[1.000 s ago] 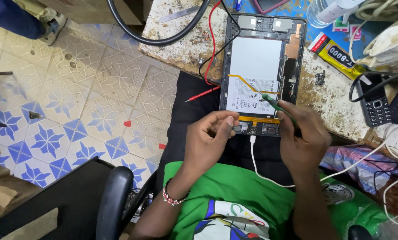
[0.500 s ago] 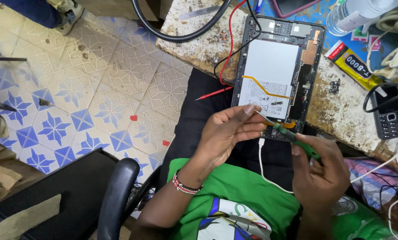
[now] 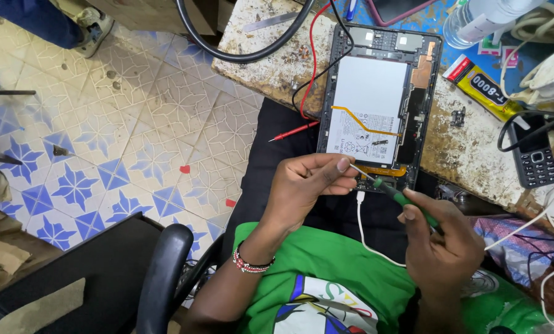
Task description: Testing and diagnosing a tablet motherboard using a multimeter and precision hand tools.
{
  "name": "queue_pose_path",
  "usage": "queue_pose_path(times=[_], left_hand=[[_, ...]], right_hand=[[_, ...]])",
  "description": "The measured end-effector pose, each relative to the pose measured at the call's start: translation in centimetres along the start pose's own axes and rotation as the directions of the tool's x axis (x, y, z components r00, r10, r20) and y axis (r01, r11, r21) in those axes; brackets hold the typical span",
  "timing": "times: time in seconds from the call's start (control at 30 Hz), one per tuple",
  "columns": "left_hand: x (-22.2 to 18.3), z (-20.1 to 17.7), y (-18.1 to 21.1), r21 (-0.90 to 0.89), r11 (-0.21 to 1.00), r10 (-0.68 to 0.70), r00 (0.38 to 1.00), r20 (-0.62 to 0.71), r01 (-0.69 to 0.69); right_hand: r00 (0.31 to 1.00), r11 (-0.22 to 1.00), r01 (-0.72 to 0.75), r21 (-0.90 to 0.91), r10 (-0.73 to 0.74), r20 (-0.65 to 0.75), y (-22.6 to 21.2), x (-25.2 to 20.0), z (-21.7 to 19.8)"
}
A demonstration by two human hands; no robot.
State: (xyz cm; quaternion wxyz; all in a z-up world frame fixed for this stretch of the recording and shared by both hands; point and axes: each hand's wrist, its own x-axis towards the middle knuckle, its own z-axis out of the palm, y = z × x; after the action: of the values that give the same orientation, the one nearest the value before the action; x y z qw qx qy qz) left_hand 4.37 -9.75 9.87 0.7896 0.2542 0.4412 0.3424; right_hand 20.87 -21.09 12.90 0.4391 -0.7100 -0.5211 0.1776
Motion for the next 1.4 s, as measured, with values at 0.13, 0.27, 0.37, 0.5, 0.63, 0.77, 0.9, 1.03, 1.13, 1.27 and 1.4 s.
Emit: queue_pose_path(times=[0.13, 0.27, 0.37, 0.5, 0.63, 0.77, 0.9, 1.03, 1.13, 1.27, 1.4], left_hand=[[-0.4, 0.2, -0.2, 0.014, 1.0, -0.007, 1.0, -0.012, 0.007], [-0.6, 0.3, -0.2, 0.035, 0.999, -0.031, 0.998, 0.048, 0.029], [-0.1, 0.6, 0.2, 0.177, 0.976, -0.14, 0.987, 0.081, 0.124], [2.4, 1.0, -1.0, 0.715, 0.646, 0.252, 0.959, 0.128, -0.265], [5.7, 1.8, -2.8, 0.848, 0.176, 0.509, 0.783, 0.357, -0.501], [7.6, 2.5, -3.1, 0.886, 0.122, 0.436, 0.827, 0.356, -0.446], [8.5, 3.3, -2.0, 0.926, 0.051, 0.264, 0.899, 0.349, -0.374], [9.4, 3.5, -2.7, 0.896, -0.161, 0.19, 0.878, 0.439, -0.413], [9.7, 3.4, -3.4, 0.863, -0.3, 0.205, 0.856, 0.474, -0.406], [9.5, 2.9, -3.9, 0.831, -0.343, 0.225, 0.821, 0.525, -0.437], [9.0, 2.9, -3.0, 0.837, -0.257, 0.244, 0.806, 0.539, -0.482]], right_hand=[[0.975, 0.972, -0.216, 0.09, 0.219, -0.027, 0.5, -0.8, 0.5], [0.95, 0.933, -0.302, 0.194, 0.311, -0.016, 1.5, -0.9, 0.9], [0.933, 0.908, -0.314, 0.277, 0.349, -0.086, 3.0, -1.0, 1.0], [0.882, 0.832, -0.332, 0.444, 0.44, -0.166, 4.8, -0.9, 0.1], [0.875, 0.861, -0.325, 0.391, 0.431, -0.222, 5.2, -0.6, -1.1], [0.866, 0.865, -0.344, 0.366, 0.443, -0.232, 6.2, -0.7, -1.6], [0.848, 0.838, -0.35, 0.42, 0.473, -0.238, 6.9, -0.5, -1.6], [0.853, 0.838, -0.336, 0.43, 0.464, -0.237, 7.3, -0.4, -1.9], [0.855, 0.836, -0.327, 0.441, 0.461, -0.24, 7.9, -0.5, -2.1], [0.863, 0.847, -0.325, 0.421, 0.448, -0.235, 8.0, -0.5, -2.2], [0.858, 0.824, -0.327, 0.463, 0.464, -0.22, 8.3, -0.5, -2.2]])
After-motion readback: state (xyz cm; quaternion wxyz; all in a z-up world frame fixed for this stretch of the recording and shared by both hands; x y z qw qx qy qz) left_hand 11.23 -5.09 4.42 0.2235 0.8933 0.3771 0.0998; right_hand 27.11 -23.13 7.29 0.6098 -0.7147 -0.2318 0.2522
